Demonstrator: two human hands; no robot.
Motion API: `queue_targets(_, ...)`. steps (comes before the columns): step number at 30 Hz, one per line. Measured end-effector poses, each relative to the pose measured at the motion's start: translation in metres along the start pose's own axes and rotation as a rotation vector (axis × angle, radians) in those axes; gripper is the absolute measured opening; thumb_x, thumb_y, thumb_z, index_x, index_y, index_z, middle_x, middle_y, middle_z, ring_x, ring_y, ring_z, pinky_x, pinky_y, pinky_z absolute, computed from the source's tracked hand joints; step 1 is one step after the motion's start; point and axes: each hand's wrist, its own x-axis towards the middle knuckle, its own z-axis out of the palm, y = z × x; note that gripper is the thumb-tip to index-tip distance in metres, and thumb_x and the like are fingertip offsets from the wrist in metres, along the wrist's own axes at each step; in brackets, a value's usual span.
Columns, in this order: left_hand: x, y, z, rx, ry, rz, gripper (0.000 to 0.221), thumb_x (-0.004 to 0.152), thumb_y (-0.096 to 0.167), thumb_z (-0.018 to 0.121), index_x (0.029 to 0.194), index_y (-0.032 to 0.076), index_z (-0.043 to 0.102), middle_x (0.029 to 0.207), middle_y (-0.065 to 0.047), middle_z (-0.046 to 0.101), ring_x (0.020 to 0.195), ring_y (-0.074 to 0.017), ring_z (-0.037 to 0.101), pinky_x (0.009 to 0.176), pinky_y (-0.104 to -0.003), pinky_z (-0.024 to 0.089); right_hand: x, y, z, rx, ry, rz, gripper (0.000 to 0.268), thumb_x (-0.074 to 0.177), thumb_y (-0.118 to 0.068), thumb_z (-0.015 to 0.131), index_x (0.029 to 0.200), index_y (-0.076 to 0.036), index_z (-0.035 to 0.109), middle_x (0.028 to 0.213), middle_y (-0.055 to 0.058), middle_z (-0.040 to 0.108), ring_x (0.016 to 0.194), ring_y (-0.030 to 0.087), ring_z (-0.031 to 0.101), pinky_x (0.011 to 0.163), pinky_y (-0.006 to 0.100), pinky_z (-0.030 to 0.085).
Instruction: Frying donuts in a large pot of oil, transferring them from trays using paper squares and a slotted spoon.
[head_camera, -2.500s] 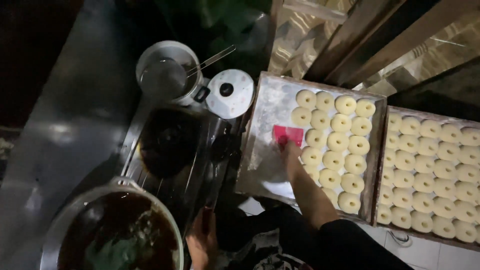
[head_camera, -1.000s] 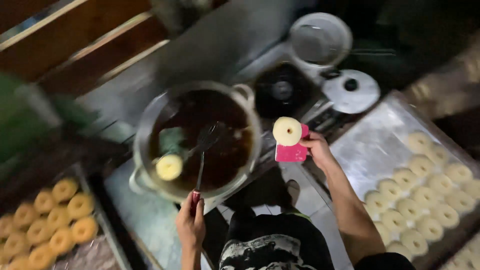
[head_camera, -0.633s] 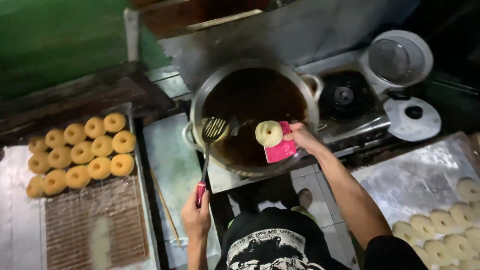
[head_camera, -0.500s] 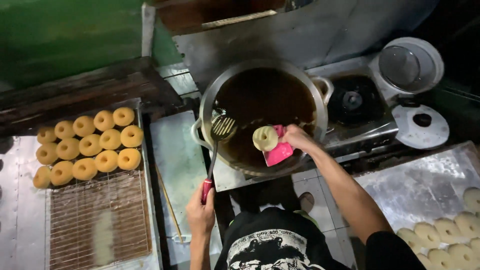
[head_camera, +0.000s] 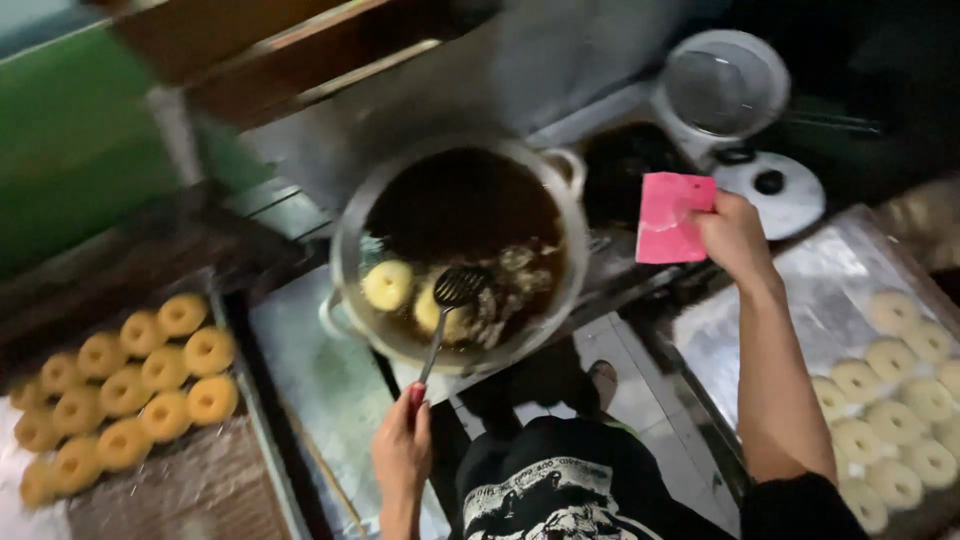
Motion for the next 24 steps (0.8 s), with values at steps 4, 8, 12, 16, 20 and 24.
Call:
queue_targets(4, 0.002, -0.031, 0.035, -0.022, 0.203, 0.175, 0.038, 0.093, 0.029, 0.066, 0.13, 0.021, 0.071, 0.123, 0.0, 0.076, 0.109, -0.0202, 0.071, 0.094, -0.033, 0.053, -0.007, 0.148, -0.01, 0.319, 0.317, 0.102, 0.025, 0.081, -0.013, 0.068, 0.105, -0.014, 0.078, 0.095, -0.002, 0.072, 0.088, 0.014, 0.064, 0.074, 0.032, 0.049)
queue_targets(8, 0.017, 0.013, 0.067, -0.111, 0.394, 0.288, 0.037, 0.091, 0.024, 0.076, 0.127, 0.014, 0.076, 0.101, -0.008, 0.076, 0.085, -0.0198, 0.071, 0.079, -0.031, 0.053, 0.0, 0.369, 0.031, 1.211, 0.594, 0.649, 0.016, 0.085, -0.017, 0.07, 0.098, -0.025, 0.069, 0.074, -0.002, 0.065, 0.057, 0.012, 0.058, 0.048, 0.024, 0.047)
queue_targets(12, 0.035, 0.078, 0.115, 0.101, 0.184, 0.247, 0.048, 0.086, 0.04, 0.075, 0.133, 0.027, 0.074, 0.093, -0.016, 0.075, 0.078, -0.0334, 0.071, 0.066, -0.042, 0.054, -0.026, 0.449, 0.04, 1.468, 1.038, 0.727, 0.026, 0.074, -0.011, 0.078, 0.098, -0.013, 0.069, 0.082, 0.01, 0.071, 0.071, 0.026, 0.069, 0.06, 0.037, 0.065)
queue_targets(16, 0.038, 0.182, 0.164, -0.105, -0.003, 0.599, 0.042, 0.09, 0.023, 0.072, 0.13, 0.009, 0.071, 0.112, -0.015, 0.075, 0.1, -0.0297, 0.072, 0.086, -0.037, 0.055, -0.009, 0.489, 0.025, 1.467, 1.146, 0.856, 0.014, 0.087, -0.006, 0.067, 0.1, -0.004, 0.073, 0.086, 0.012, 0.074, 0.067, 0.023, 0.07, 0.053, 0.031, 0.059)
queue_targets(20, 0.032, 0.239, 0.216, -0.144, -0.101, 0.788, 0.039, 0.09, 0.021, 0.074, 0.124, 0.001, 0.071, 0.102, -0.01, 0.078, 0.088, -0.0232, 0.075, 0.081, -0.034, 0.058, 0.025, 0.522, 0.017, 1.485, 1.226, 1.076, 0.031, 0.08, -0.013, 0.082, 0.108, -0.006, 0.069, 0.084, 0.009, 0.071, 0.068, 0.022, 0.069, 0.05, 0.033, 0.059)
queue_targets(24, 0.029, 0.256, 0.255, -0.047, -0.165, 0.768, 0.042, 0.085, 0.026, 0.078, 0.119, 0.002, 0.075, 0.091, -0.013, 0.077, 0.075, -0.0313, 0.069, 0.07, -0.041, 0.055, 0.04, 0.504, 0.004, 1.47, 1.299, 0.982, 0.015, 0.083, -0.009, 0.074, 0.093, -0.002, 0.064, 0.073, 0.01, 0.066, 0.06, 0.021, 0.068, 0.043, 0.031, 0.057)
